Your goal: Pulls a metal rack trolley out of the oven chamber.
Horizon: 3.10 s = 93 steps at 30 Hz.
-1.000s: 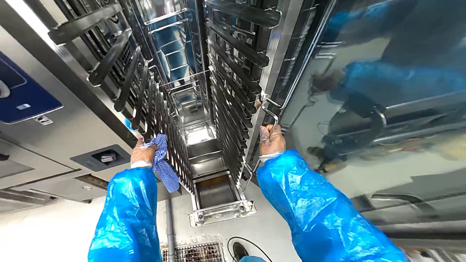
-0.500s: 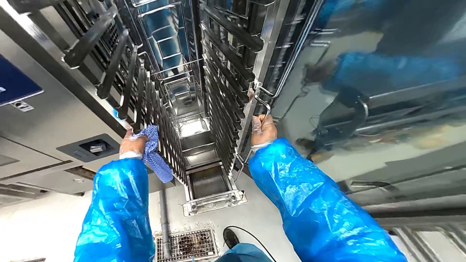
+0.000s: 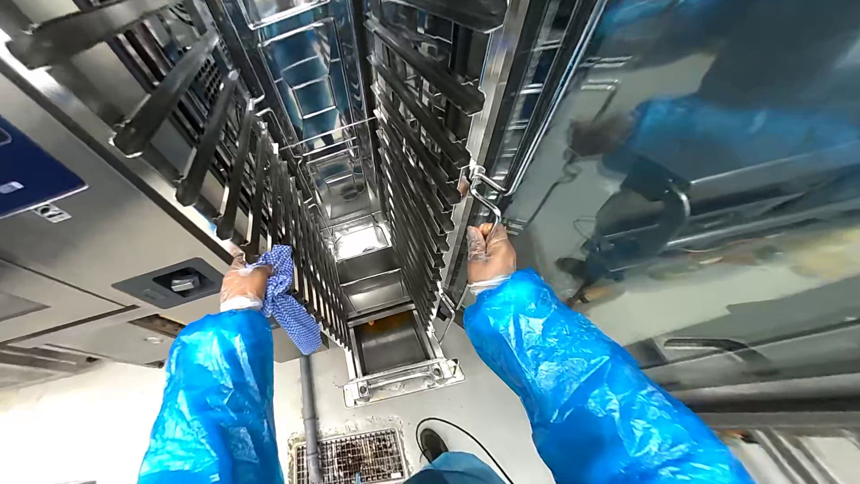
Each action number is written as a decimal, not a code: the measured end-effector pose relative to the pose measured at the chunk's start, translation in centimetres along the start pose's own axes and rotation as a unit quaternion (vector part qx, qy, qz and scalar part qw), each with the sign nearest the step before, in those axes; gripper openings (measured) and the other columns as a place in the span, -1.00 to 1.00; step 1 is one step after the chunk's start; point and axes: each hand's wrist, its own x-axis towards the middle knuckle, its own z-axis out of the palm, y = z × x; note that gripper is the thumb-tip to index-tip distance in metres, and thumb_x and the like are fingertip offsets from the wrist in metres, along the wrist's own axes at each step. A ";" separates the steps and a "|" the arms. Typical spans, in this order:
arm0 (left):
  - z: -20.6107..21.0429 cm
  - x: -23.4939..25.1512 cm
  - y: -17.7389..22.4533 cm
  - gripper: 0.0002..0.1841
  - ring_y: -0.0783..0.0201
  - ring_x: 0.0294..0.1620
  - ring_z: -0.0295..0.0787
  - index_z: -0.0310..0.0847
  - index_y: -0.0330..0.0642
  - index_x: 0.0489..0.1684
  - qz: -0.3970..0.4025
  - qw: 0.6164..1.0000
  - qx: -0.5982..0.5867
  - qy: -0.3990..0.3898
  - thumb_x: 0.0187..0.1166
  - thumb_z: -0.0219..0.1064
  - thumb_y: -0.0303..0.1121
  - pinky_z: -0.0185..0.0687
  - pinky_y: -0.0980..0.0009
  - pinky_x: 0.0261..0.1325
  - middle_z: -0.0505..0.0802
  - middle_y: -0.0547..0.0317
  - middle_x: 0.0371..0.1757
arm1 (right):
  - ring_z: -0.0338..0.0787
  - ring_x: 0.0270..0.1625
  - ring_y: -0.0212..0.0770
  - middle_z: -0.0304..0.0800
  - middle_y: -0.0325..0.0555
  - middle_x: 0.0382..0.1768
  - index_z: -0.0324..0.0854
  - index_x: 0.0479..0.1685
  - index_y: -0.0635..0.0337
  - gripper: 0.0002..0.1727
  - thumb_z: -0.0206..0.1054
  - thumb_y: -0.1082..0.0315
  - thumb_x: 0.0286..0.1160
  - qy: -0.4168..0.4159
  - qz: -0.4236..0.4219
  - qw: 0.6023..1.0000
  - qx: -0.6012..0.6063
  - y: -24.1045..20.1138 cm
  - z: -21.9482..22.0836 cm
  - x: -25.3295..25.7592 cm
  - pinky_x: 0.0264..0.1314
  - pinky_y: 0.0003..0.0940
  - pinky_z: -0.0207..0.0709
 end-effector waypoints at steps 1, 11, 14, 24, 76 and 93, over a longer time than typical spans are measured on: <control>0.1 0.1 0.2 -0.45 -0.32 0.46 0.59 0.53 -0.24 0.51 -0.003 1.000 -0.002 -0.001 0.52 0.48 -0.32 0.35 -0.39 0.45 0.73 -0.38 0.34 | 0.75 -0.09 0.20 0.72 0.33 -0.17 0.49 0.20 0.42 -0.64 0.10 0.21 0.87 -0.003 0.004 1.000 -0.003 -0.1 0.2 0.3 0.06 0.17 0.53; 0.3 0.9 0.2 -0.50 -0.30 0.43 0.60 0.57 -0.27 0.45 0.010 1.000 -0.001 -0.003 0.52 0.46 -0.33 0.35 -0.39 0.43 0.74 -0.37 0.31 | 0.72 -0.14 0.10 0.70 0.25 -0.21 0.49 0.21 0.41 -0.63 0.08 0.20 0.88 0.010 -0.008 1.000 0.002 0.1 1.1 0.9 0.03 0.09 0.53; 0.2 1.2 0.0 -0.50 -0.31 0.44 0.60 0.57 -0.25 0.44 0.012 1.000 0.002 -0.010 0.53 0.46 -0.31 0.35 -0.40 0.44 0.75 -0.37 0.31 | 0.73 -0.11 0.13 0.70 0.28 -0.18 0.49 0.21 0.41 -0.63 0.08 0.20 0.88 0.014 0.006 1.000 -0.002 -0.5 1.0 0.6 0.06 0.10 0.52; -0.4 1.2 -0.2 -0.51 -0.30 0.43 0.61 0.60 -0.25 0.41 0.020 0.999 -0.001 -0.027 0.51 0.47 -0.30 0.37 -0.38 0.43 0.75 -0.36 0.30 | 0.75 0.00 0.23 0.72 0.35 -0.09 0.47 0.29 0.38 -0.59 0.04 0.15 0.90 0.012 0.039 0.999 -0.022 -1.4 0.9 -0.2 0.13 0.19 0.51; 0.1 -4.8 -2.3 -0.50 -0.35 0.29 0.68 0.57 -0.26 0.42 -0.008 1.000 -0.003 0.010 0.49 0.49 -0.34 0.46 -0.43 0.28 0.79 -0.38 0.20 | 0.75 -0.07 0.23 0.71 0.38 -0.15 0.47 0.23 0.45 -0.62 0.07 0.22 0.88 0.008 -0.004 1.000 -0.003 1.1 -2.9 -2.5 0.06 0.19 0.52; -1.4 -6.0 -2.6 -0.40 -0.31 0.48 0.59 0.46 -0.17 0.60 -0.012 1.000 0.011 -0.013 0.53 0.46 -0.30 0.35 -0.41 0.45 0.73 -0.35 0.37 | 0.76 -0.05 0.26 0.73 0.43 -0.12 0.50 0.24 0.49 -0.62 0.08 0.26 0.87 0.036 -0.015 0.999 -0.004 1.3 -3.2 -4.9 0.12 0.20 0.52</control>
